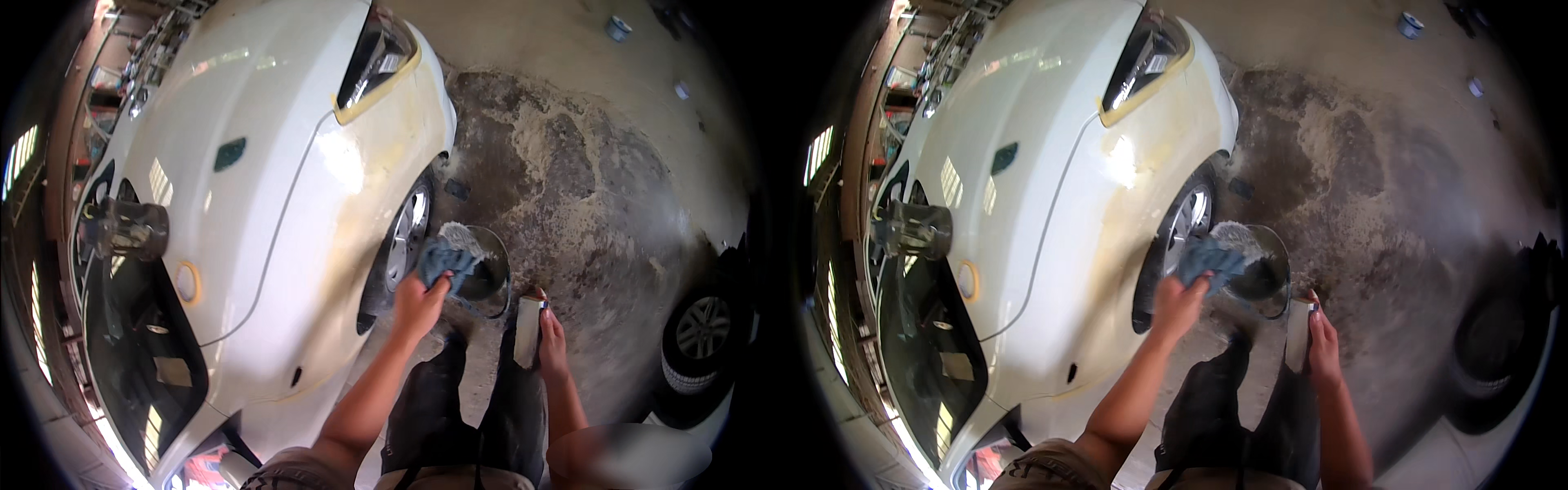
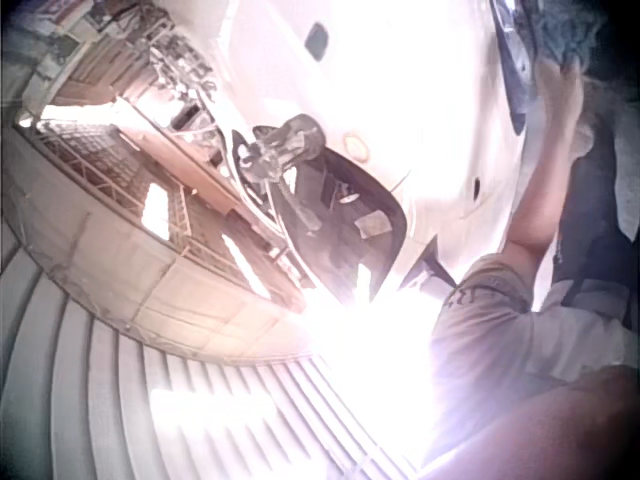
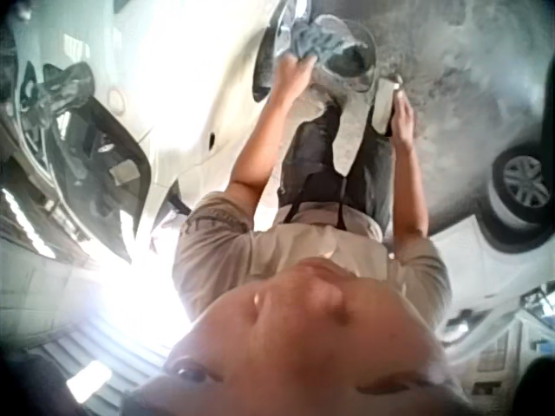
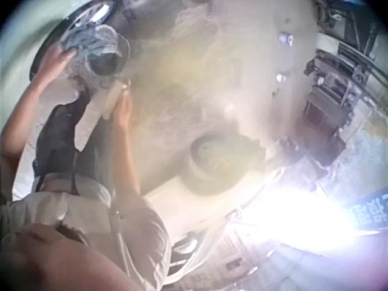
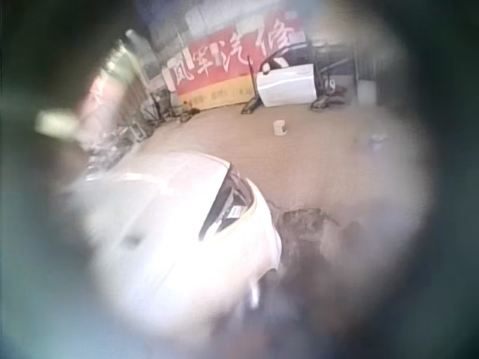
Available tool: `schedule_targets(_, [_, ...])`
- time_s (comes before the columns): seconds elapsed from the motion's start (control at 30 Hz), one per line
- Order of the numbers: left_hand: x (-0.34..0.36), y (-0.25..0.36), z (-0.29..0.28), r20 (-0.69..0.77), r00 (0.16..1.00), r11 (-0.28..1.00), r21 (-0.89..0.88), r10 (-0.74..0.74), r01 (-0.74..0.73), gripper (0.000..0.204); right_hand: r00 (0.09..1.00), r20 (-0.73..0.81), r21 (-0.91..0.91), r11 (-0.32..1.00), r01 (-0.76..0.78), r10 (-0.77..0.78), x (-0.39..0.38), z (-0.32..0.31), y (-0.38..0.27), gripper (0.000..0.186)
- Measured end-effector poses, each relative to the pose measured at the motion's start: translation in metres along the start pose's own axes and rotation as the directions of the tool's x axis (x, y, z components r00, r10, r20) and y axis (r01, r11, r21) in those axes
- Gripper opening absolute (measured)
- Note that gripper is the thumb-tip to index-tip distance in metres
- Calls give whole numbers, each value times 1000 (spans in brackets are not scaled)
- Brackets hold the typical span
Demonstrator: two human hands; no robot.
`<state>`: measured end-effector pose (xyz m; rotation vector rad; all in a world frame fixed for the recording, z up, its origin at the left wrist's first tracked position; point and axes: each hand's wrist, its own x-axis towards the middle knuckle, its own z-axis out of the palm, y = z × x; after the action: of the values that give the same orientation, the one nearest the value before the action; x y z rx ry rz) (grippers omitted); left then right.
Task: The person sands the front bumper and hood of a white car using a sanding block and a cloth. They repeatedly dip the block into a bucket of water and wipe the surface while working on the front left area and the hood.
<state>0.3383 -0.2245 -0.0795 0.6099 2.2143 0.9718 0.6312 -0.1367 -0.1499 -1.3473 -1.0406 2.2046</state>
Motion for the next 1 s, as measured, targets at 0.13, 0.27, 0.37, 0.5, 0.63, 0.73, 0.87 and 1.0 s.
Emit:
schedule_targets(0.13, [-6,89,-111,-284,883,926,66,374,-371,26,999,-10,9,999,31,-31,-7,26,12,54])
schedule_targets(0.27, [18,121,-163,-295,901,678,735,318,1,59,1000,1,84,996,27,-27,-12,55,11,50])
schedule_targets(0.37, [71,76,-176,-194,845,394,919,499,-21,72,999,41,124,992,-17,12,-4,77,4,50])
schedule_targets(0.5, [129,52,-156,67,815,205,953,575,-222,78,997,67,120,991,-56,49,18,77,-7,49])
schedule_targets(0.63, [185,69,-99,279,831,-66,957,481,-283,78,996,46,131,988,-76,71,48,56,-6,48])
schedule_targets(0.73, [236,83,-66,311,820,-131,950,481,-283,78,997,42,113,991,-74,70,65,43,-24,49])
schedule_targets(0.87, [317,80,-16,458,734,-242,889,502,-388,72,994,-9,146,984,-107,110,81,16,-39,49])
schedule_targets(1.0, [385,88,28,520,644,-318,854,562,-412,61,984,-37,177,971,-164,173,94,-14,-46,50])
